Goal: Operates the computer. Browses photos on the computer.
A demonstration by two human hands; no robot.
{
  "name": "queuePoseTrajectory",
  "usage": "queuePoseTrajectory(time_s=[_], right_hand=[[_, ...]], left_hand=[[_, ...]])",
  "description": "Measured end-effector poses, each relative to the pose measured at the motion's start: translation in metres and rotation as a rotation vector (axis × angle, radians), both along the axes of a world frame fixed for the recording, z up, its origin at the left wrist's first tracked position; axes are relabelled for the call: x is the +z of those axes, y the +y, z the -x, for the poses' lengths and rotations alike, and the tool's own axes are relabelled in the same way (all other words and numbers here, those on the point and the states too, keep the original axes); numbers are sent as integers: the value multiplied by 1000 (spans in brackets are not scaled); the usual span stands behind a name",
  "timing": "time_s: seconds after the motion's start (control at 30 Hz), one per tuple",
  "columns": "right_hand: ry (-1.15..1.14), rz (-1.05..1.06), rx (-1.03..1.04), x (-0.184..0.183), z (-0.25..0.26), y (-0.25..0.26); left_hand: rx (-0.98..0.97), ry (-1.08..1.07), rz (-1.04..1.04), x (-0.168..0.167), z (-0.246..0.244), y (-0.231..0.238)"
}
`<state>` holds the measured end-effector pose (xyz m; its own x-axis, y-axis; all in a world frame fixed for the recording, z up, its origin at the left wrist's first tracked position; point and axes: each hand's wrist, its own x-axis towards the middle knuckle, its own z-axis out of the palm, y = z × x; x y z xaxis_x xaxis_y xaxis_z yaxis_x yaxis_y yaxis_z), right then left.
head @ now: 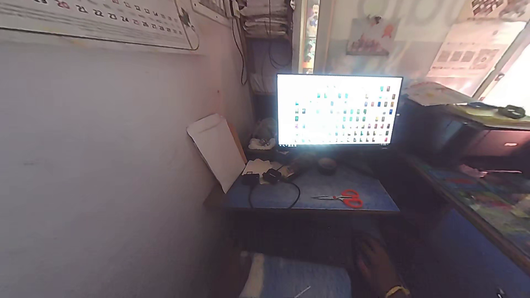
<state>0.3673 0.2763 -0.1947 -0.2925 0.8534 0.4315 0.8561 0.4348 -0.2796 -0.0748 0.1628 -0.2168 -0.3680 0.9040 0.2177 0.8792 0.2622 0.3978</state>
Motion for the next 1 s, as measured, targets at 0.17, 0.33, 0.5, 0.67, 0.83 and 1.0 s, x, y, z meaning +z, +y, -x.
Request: queuePoseTrajectory(time_s=[0.17,0.33,0.5,0.67,0.83,1.0], right_hand=[[2,-16,-3,0,0,1],[-19,-2,-16,0,0,2],[-19,12,-26,-1,0,2],[-21,-30,-28,-5,-1,4],[-15,-33,-41,-1,1,3],[-28,-35,-50,-4,-1,5]], left_hand=[[-4,4,-22,-3,1,1],[-19,28,-63,-11,5,2],[-22,-2,-48,-10,5,1],[-22,-3,-47,-9,5,0],[-12,-6,-41,-9,4,-1],[-12,-2,-39,-11,5,1]])
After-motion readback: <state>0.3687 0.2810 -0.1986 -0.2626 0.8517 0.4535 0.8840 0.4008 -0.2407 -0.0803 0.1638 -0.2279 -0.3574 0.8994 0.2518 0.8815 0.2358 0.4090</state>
